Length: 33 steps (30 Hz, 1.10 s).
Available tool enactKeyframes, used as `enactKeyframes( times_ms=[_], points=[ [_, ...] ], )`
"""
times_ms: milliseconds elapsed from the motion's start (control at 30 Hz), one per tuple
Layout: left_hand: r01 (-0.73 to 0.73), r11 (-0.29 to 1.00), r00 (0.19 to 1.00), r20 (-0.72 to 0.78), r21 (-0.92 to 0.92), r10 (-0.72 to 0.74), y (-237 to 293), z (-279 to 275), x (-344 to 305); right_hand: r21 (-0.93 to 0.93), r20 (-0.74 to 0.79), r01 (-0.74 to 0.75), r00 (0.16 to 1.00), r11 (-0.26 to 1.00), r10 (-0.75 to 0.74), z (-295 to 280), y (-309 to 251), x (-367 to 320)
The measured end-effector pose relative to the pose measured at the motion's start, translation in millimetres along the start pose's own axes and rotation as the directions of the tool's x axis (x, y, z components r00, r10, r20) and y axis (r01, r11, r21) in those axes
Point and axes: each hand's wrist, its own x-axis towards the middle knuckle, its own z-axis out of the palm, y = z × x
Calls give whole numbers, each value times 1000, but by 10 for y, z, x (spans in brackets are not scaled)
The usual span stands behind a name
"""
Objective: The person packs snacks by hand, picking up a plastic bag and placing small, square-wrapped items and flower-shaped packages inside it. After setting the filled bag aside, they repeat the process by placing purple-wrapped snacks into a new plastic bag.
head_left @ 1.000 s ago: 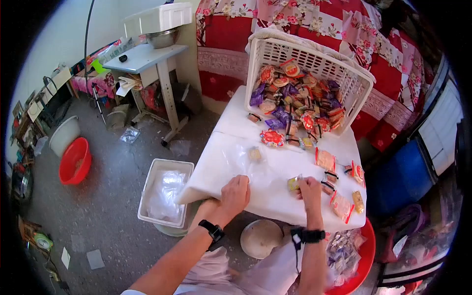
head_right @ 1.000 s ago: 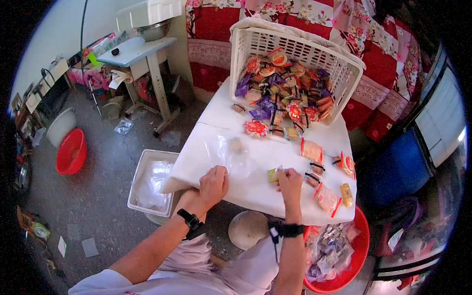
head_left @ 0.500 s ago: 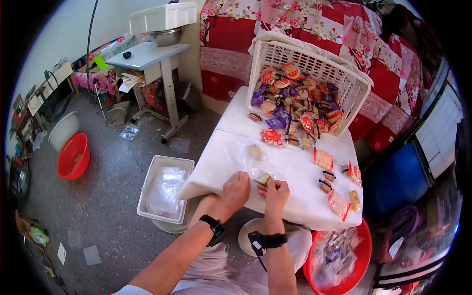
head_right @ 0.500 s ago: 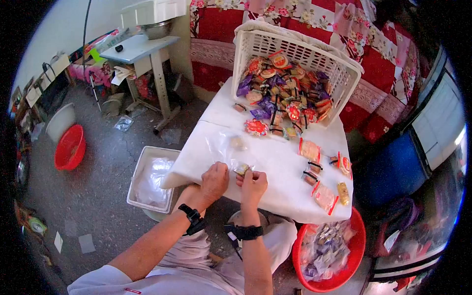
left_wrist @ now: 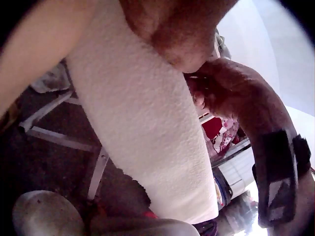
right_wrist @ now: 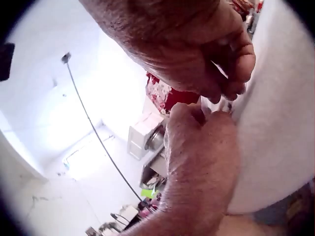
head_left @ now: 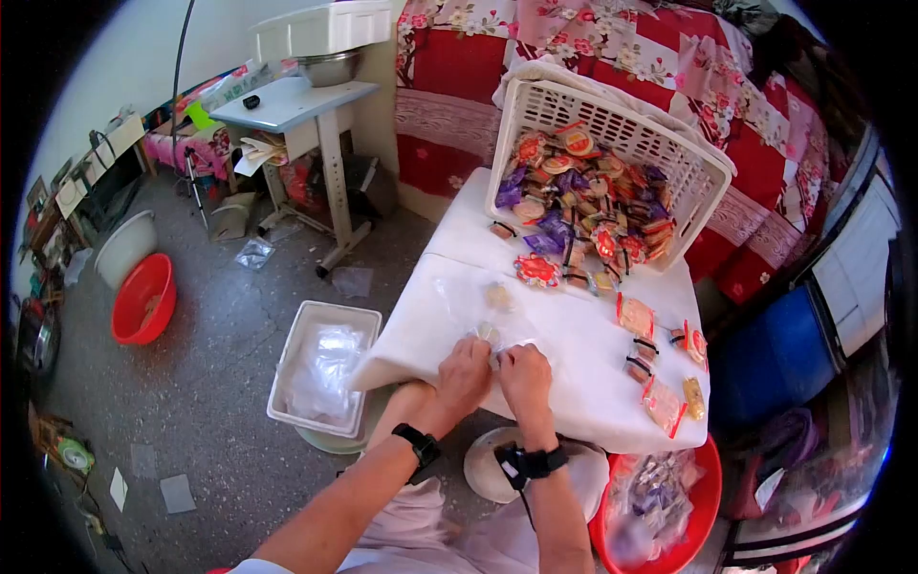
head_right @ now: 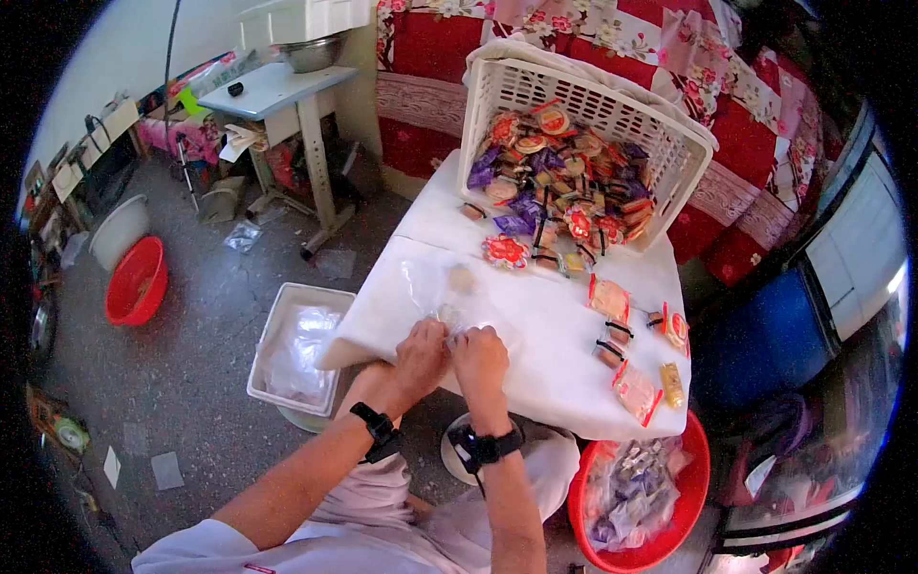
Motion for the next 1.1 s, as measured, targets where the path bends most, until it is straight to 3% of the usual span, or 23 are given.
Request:
enactKeyframes(
  times_ms=[33,100,133,200,300,433,500,633,733,800,833,900,933,1000,1067,1100],
  points=[
    [-7,1000,1000,2,-4,7,-3,-2,-2,2,2,1,1000,1000,-1,-63,-16,-29],
    [-5,1000,1000,13,-8,5,12,-23,-1,9,-45,236,971,972,-235,-159,-2,-74],
    [-5,1000,1000,22,-14,5,22,-31,2,9,-45,236,971,972,-235,-145,74,-75],
    [-5,1000,1000,19,-17,6,19,-23,-1,-60,80,542,840,838,-537,-89,228,-39],
    [-5,1000,1000,19,-16,5,15,-15,-10,-200,162,627,779,753,-606,-56,292,4],
    [11,1000,1000,-7,-18,-11,17,-4,3,-260,173,651,758,713,-629,15,228,148],
    [31,999,999,-4,-25,-31,14,4,-7,-194,296,542,827,818,-478,78,178,224],
    [88,996,996,0,-21,-88,4,34,-31,-205,158,513,858,834,-489,221,148,335],
    [83,997,997,-11,-8,-83,-7,43,-36,-139,206,392,910,909,-361,245,120,442],
    [78,997,997,-18,-10,-78,-6,59,-32,-188,411,432,850,882,-329,185,119,450],
    [82,997,996,-30,-7,-82,-6,63,-37,-195,407,419,857,887,-316,143,143,408],
    [69,997,998,-12,-33,-69,3,42,-29,76,175,530,827,845,-534,49,196,306],
    [54,998,998,-20,-24,-54,17,25,-21,66,173,522,833,850,-525,-15,235,210],
    [29,999,1000,-12,-19,-29,-24,31,-39,312,-181,472,881,824,-437,-154,353,-60],
    [12,1000,1000,9,4,-12,42,-27,-9,180,-234,337,927,924,-293,-304,659,-246],
    [-4,999,1000,28,35,3,61,-58,3,29,-247,272,935,962,-257,-447,798,-285]
  ],
)
